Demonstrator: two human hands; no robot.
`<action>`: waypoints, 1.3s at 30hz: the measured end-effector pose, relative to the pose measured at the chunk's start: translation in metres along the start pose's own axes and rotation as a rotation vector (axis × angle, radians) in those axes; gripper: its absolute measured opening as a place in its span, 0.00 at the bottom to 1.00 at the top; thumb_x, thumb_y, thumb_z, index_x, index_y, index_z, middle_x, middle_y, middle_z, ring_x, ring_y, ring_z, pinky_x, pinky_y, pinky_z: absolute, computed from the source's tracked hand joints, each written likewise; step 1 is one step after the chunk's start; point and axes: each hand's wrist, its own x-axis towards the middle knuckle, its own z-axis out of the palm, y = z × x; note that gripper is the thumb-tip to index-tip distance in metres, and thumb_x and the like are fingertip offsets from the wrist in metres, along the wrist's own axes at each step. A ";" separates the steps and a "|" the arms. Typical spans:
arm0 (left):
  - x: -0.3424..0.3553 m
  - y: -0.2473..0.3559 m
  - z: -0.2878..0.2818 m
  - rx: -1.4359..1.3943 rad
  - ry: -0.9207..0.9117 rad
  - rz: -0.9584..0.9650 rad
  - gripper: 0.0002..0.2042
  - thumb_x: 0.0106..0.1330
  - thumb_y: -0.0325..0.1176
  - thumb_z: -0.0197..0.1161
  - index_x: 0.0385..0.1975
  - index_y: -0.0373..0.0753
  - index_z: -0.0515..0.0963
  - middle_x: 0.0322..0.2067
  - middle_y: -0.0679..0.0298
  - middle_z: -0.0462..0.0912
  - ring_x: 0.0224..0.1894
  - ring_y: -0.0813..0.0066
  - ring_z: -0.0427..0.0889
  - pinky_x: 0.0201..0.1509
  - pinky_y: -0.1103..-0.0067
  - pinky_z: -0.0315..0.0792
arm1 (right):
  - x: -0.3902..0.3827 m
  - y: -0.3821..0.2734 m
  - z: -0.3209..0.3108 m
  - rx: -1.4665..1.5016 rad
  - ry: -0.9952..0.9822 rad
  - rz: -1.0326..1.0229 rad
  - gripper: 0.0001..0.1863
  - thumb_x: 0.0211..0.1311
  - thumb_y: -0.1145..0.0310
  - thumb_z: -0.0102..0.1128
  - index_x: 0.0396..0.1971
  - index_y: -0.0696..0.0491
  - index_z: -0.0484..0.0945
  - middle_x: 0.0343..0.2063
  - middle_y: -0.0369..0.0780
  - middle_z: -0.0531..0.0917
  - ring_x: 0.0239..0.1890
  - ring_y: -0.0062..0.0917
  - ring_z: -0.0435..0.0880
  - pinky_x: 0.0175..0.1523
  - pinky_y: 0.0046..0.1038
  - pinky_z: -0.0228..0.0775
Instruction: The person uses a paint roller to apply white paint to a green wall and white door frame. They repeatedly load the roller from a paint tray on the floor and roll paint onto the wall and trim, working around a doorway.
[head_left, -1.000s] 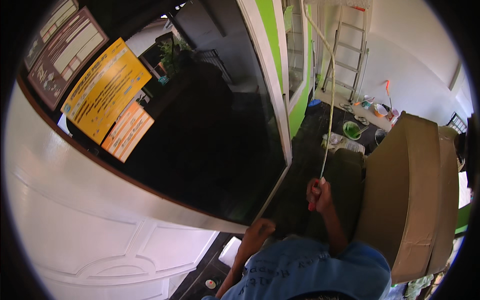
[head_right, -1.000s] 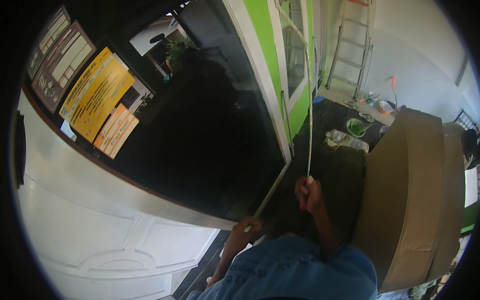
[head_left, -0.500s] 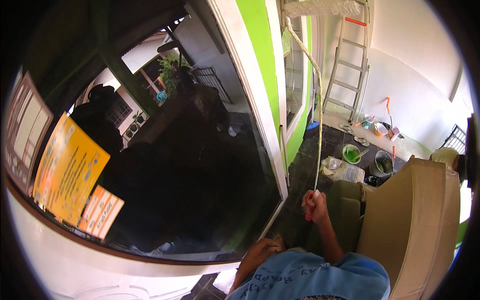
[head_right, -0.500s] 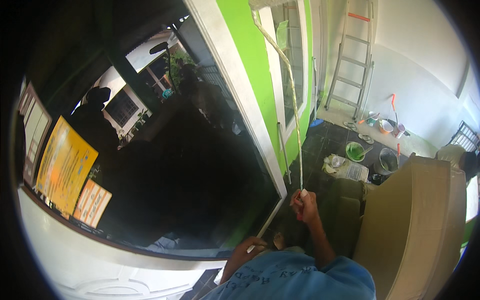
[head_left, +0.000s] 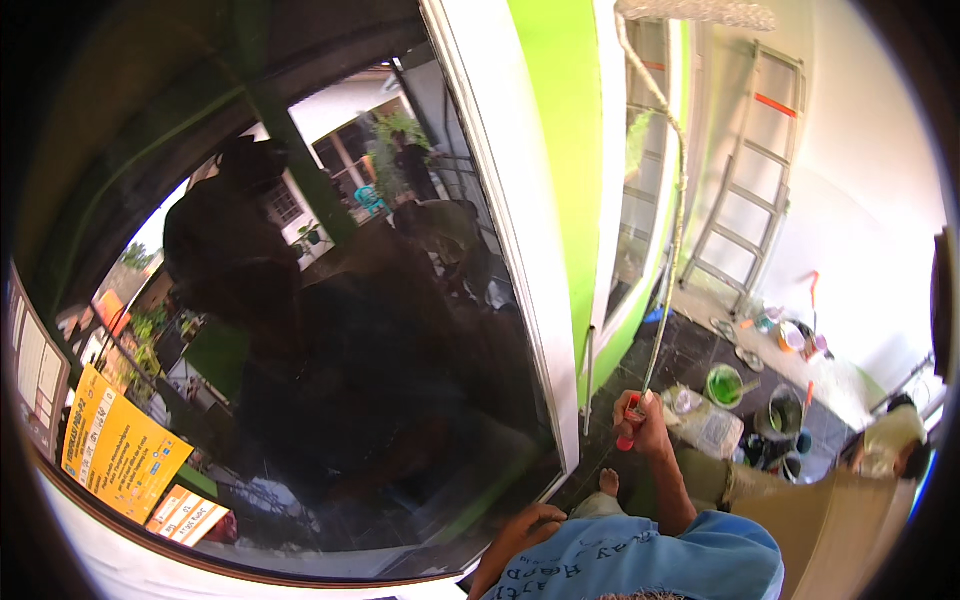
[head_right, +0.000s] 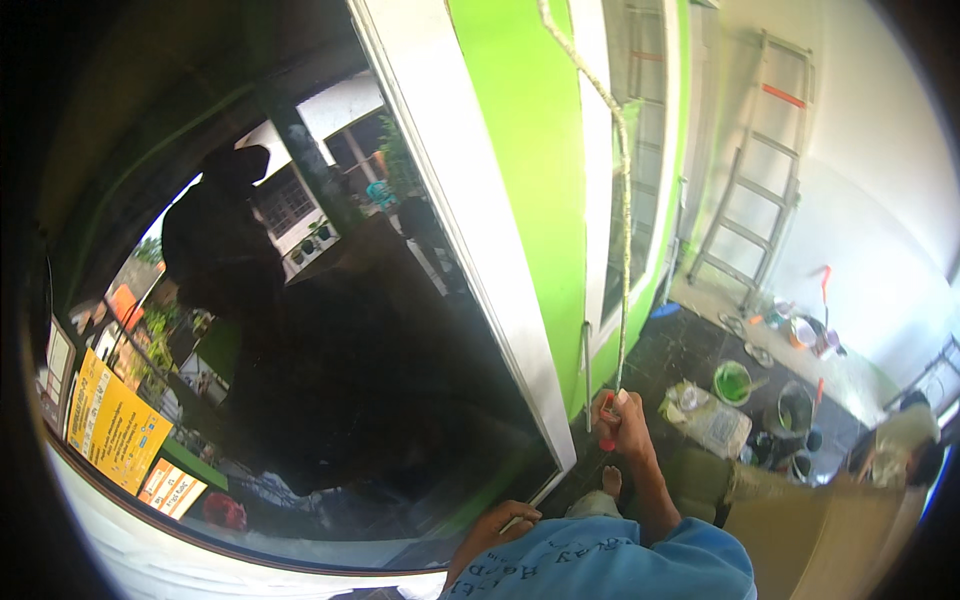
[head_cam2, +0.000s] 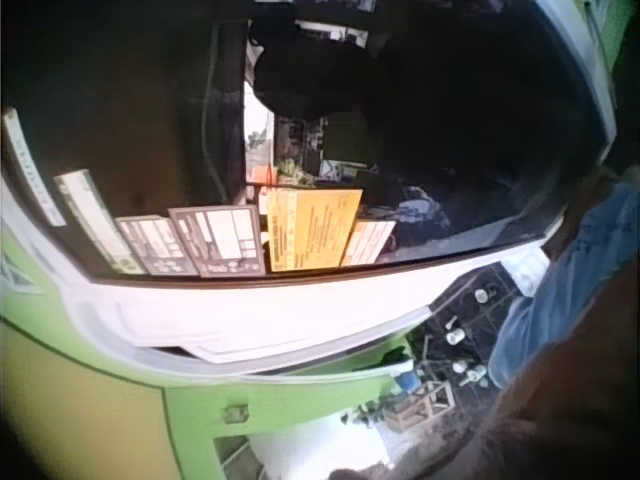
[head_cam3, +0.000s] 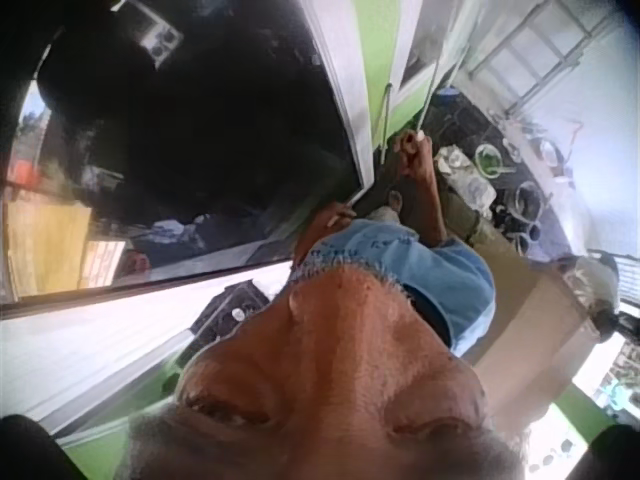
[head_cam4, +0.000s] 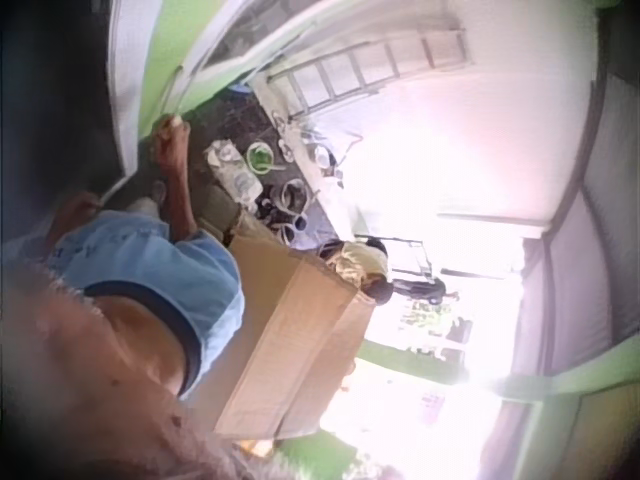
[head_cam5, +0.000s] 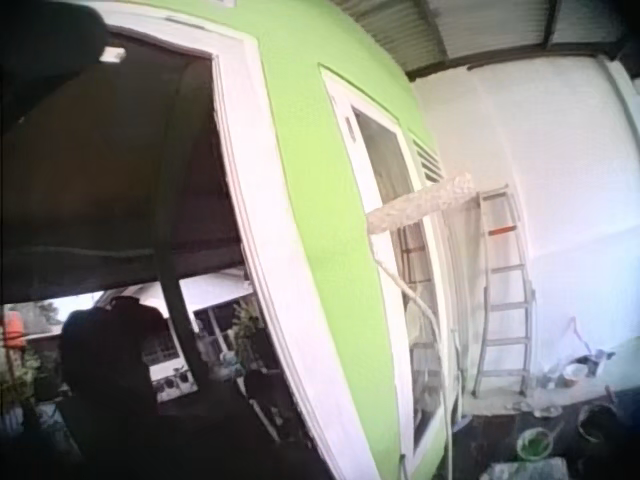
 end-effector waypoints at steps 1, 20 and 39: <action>0.014 0.008 0.006 -0.023 0.007 0.040 0.10 0.70 0.30 0.60 0.47 0.37 0.80 0.48 0.59 0.81 0.54 0.69 0.78 0.63 0.74 0.68 | 0.016 -0.002 -0.010 -0.010 -0.015 -0.040 0.40 0.67 0.31 0.41 0.20 0.58 0.74 0.08 0.32 0.67 0.11 0.16 0.63 0.18 0.22 0.54; 0.255 0.219 0.107 0.236 0.810 0.487 0.20 0.71 0.23 0.54 0.63 0.34 0.72 0.56 0.52 0.75 0.57 0.61 0.77 0.61 0.71 0.71 | 0.210 -0.052 -0.120 -0.023 -0.867 0.096 0.42 0.65 0.29 0.38 0.17 0.57 0.76 0.10 0.34 0.70 0.14 0.18 0.68 0.20 0.24 0.54; 0.345 0.234 0.135 0.175 1.326 0.520 0.13 0.70 0.31 0.63 0.50 0.31 0.82 0.40 0.56 0.83 0.43 0.70 0.84 0.47 0.78 0.76 | 0.279 -0.019 -0.136 0.152 -1.493 0.482 0.42 0.59 0.27 0.50 0.24 0.61 0.77 0.11 0.33 0.69 0.12 0.16 0.66 0.16 0.21 0.51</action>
